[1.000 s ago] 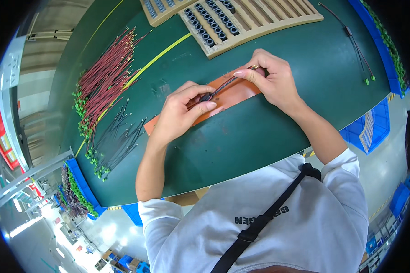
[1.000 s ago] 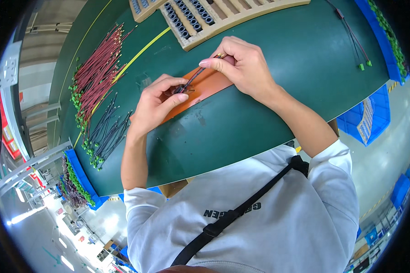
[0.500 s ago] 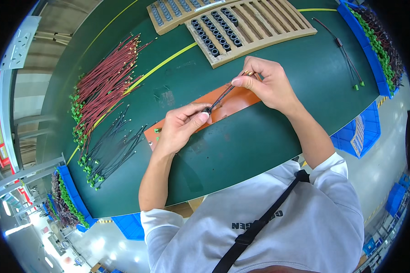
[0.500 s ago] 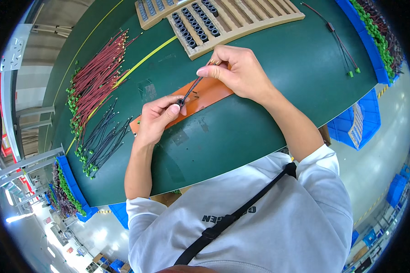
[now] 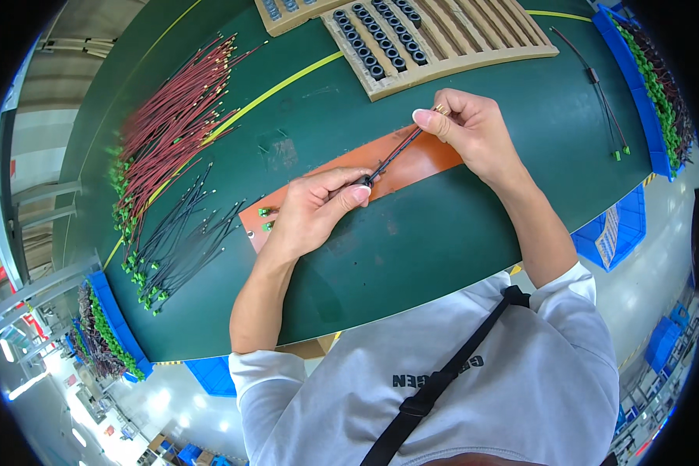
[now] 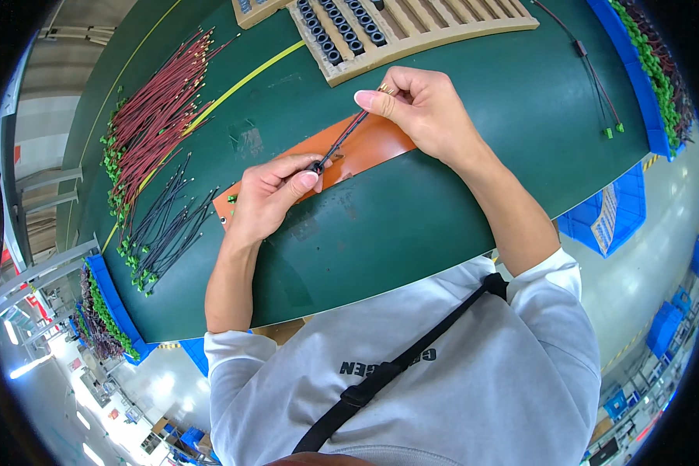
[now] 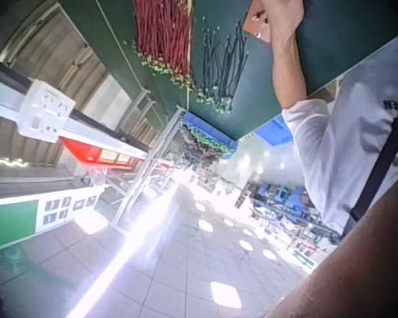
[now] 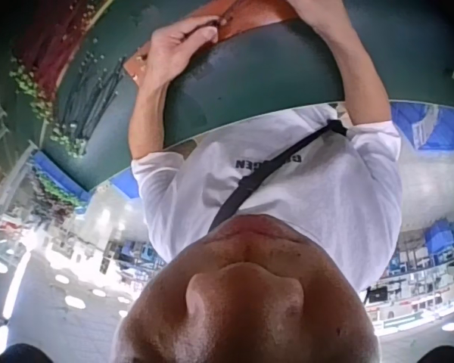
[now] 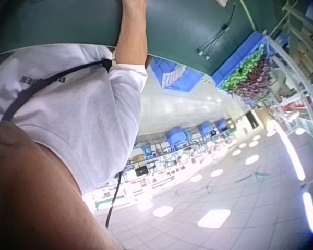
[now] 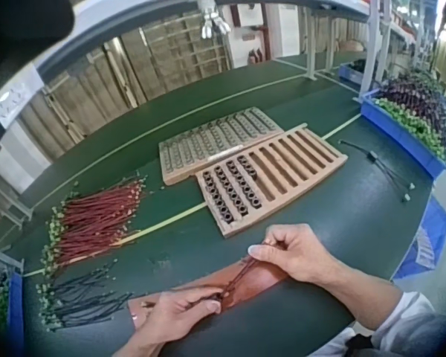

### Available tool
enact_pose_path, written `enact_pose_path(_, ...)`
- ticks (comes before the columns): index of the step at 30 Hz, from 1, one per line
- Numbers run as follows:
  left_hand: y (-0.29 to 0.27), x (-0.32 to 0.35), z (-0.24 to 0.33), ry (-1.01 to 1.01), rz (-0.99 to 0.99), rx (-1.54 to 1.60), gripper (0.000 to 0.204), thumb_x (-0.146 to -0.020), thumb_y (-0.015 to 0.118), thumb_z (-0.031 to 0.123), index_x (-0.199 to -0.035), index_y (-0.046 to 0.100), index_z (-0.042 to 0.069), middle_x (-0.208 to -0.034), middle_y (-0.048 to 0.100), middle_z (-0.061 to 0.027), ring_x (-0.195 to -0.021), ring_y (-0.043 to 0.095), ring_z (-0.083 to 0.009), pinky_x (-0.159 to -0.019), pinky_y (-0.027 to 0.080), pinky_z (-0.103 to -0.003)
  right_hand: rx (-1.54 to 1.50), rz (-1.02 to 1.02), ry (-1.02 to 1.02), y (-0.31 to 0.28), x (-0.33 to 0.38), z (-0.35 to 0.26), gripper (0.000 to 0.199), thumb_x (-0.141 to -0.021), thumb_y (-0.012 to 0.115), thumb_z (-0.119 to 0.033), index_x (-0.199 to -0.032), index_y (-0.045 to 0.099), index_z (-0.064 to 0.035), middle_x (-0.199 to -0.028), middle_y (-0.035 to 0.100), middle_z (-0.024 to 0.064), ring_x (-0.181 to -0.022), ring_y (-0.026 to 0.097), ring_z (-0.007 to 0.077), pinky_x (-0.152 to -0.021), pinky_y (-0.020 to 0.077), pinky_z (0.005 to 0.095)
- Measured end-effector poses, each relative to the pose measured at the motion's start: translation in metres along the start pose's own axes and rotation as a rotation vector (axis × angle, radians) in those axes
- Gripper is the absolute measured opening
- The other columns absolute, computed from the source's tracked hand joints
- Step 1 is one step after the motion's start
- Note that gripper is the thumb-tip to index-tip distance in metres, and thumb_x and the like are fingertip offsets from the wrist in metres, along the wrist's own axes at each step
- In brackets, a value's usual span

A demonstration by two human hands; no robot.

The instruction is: The person assembles wire harnesses by inserting red and black wires into green plastic connectors and securing them with a black heat shrink tube. They use a small metal tool to manipulate the wires and connectors on a green workbench, placing the finished units into a wooden rack.

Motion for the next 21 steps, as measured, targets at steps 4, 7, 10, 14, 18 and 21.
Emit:
enact_pose_path(4,-0.001,-0.004,-0.006,0.005,0.018,0.087,0.029,-0.102,0.067,0.014,-0.125,0.071,-0.003,-0.098,0.072,-0.0050,-0.086,0.062,-0.0096,-0.078,0.052,-0.025,-0.013,0.028,0.005,0.001,0.001,-0.005,0.037,-0.095,0.079,-0.023,-0.071,0.058,-0.0052,-0.062,0.043,-0.0081,-0.061,0.035,0.0034,-0.053,0.0298,0.0246)
enact_pose_path(7,-0.010,-0.001,-0.007,0.008,0.079,0.065,0.028,-0.102,0.067,0.013,-0.125,0.070,-0.004,-0.096,0.071,-0.0043,-0.086,0.063,-0.0107,-0.079,0.052,-0.025,-0.208,0.006,-0.050,0.015,0.002,-0.014,0.024,-0.096,0.077,-0.019,-0.081,0.066,-0.0040,-0.068,0.053,-0.0066,-0.067,0.047,0.0030,-0.060,0.0396,0.0220)
enact_pose_path(10,-0.007,0.002,0.007,0.118,0.138,-0.079,0.028,-0.101,0.067,0.012,-0.124,0.070,-0.003,-0.097,0.072,-0.0044,-0.088,0.064,-0.0114,-0.080,0.052,-0.025,-0.316,-0.234,-0.104,0.041,0.012,-0.027,0.015,-0.099,0.071,-0.012,-0.108,0.073,-0.0007,-0.106,0.066,0.0053,-0.087,0.067,0.0108,-0.079,0.0558,0.0258)
enact_pose_path(14,0.001,0.005,0.025,0.124,0.156,0.000,0.030,-0.096,0.069,0.001,-0.125,0.068,-0.004,-0.102,0.075,-0.0069,-0.093,0.067,-0.0109,-0.080,0.053,-0.026,-0.436,-0.298,0.067,0.068,0.024,-0.002,0.018,-0.104,0.065,-0.016,-0.110,0.073,-0.0014,-0.107,0.067,0.0023,-0.091,0.067,0.0095,-0.072,0.0587,0.0252)
enact_pose_path(18,-0.009,0.011,0.017,0.119,0.203,-0.146,0.028,-0.095,0.069,-0.002,-0.122,0.068,-0.006,-0.098,0.075,-0.0085,-0.088,0.070,-0.0113,-0.080,0.055,-0.025,-0.421,-0.326,0.167,0.073,0.024,-0.002,0.024,-0.106,0.063,-0.022,-0.112,0.073,-0.0012,-0.107,0.070,0.0039,-0.089,0.067,0.0094,-0.070,0.0579,0.0248)
enact_pose_path(21,-0.005,0.012,0.028,0.117,0.231,-0.197,0.026,-0.095,0.069,-0.001,-0.120,0.068,-0.007,-0.093,0.075,-0.0086,-0.083,0.070,-0.0111,-0.078,0.056,-0.025,-0.449,-0.308,0.101,0.072,0.027,-0.003,0.025,-0.106,0.062,-0.022,-0.112,0.073,-0.0003,-0.109,0.070,0.0055,-0.088,0.067,0.0096,-0.073,0.0578,0.0251)
Point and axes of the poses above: each hand's wrist, its own x-axis away from the middle knuckle, its own y-axis out of the palm, z = x × y, the point moved 7 cm from there along -x, towards the middle knuckle
